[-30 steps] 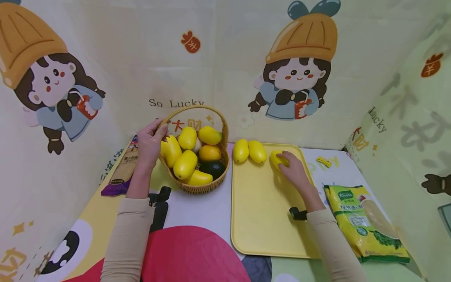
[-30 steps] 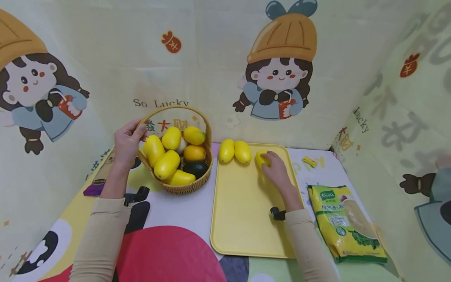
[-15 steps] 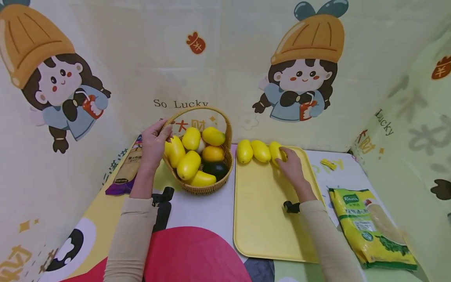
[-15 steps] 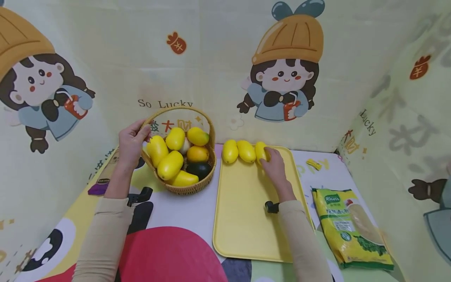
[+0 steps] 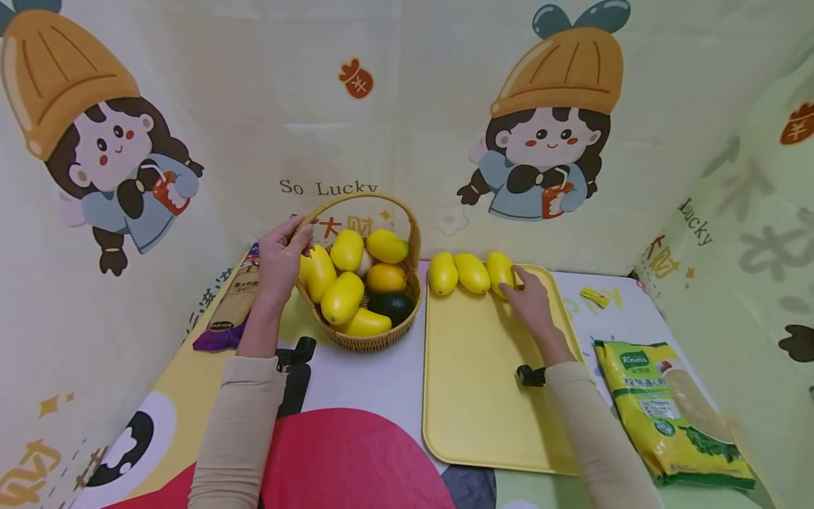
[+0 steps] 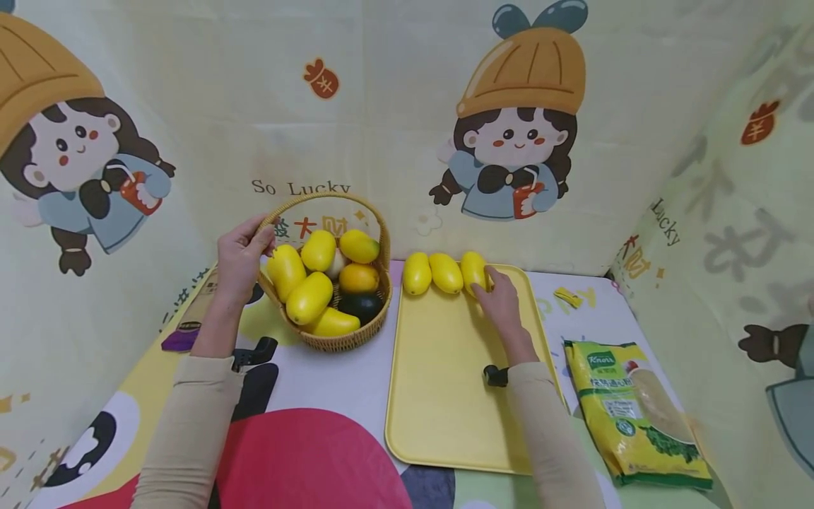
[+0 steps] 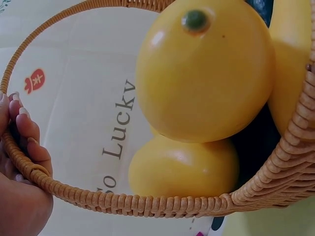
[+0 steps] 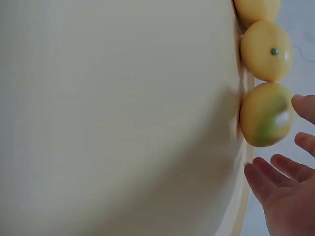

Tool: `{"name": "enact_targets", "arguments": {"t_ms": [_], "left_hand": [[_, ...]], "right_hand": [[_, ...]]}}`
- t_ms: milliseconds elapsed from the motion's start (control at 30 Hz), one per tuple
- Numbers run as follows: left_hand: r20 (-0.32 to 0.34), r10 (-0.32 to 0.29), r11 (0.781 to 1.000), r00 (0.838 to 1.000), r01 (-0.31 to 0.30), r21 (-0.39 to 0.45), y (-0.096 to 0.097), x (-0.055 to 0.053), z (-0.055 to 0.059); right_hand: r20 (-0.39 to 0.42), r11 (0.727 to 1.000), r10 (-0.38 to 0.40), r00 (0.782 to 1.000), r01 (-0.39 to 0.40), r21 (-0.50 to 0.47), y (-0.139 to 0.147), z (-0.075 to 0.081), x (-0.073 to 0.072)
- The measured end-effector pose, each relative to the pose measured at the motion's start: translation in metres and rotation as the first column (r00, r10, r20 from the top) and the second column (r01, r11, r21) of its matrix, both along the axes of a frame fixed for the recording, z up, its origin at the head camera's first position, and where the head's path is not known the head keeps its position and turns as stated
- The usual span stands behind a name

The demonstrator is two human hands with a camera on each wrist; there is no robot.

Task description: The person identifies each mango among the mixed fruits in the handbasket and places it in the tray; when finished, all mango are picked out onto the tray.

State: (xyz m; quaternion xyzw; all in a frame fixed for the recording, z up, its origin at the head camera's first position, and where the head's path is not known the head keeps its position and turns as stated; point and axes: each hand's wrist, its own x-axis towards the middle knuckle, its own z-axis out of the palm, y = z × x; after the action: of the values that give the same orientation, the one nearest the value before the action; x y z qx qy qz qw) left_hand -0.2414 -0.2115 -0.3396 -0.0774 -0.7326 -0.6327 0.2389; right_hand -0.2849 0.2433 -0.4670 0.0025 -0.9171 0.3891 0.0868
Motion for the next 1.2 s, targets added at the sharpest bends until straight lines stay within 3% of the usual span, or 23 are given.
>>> {"name": "enact_targets", "arguments": {"t_ms": [200,333,500,700,933,1200], "left_hand": [[0.007,0.013,1.0,1.0,-0.013,-0.006,-0.003,0.001,-0.002],[0.014,0.013,1.0,1.0,-0.013,-0.006,-0.004,0.002,-0.002],[0.002,-0.003,1.0,1.0,0.003,0.005,-0.004,0.001,-0.001],[0.019,-0.022,1.0,1.0,0.022,0.008,-0.002,0.001,0.0],[0.03,-0.032,0.999,0.999,0.032,0.0,0.009,0.018,0.019],[0.029,-0.025,1.0,0.999,0.025,0.004,0.008,0.018,0.02]], "right_hand": [[-0.073,0.999,-0.039,0.997,0.038,-0.006,0.001,0.0,0.002],[-0.153,1.0,-0.013,0.988,0.013,-0.004,-0.007,0.008,0.005],[-0.242,0.996,0.079,0.967,-0.088,-0.026,-0.033,0.019,0.01],[-0.298,0.97,0.212,0.931,-0.239,-0.054,-0.076,0.024,0.021],[-0.286,0.933,0.33,0.899,-0.357,-0.045,-0.122,0.034,0.034],[-0.215,0.898,0.418,0.883,-0.437,-0.046,-0.173,0.044,0.046]]}}
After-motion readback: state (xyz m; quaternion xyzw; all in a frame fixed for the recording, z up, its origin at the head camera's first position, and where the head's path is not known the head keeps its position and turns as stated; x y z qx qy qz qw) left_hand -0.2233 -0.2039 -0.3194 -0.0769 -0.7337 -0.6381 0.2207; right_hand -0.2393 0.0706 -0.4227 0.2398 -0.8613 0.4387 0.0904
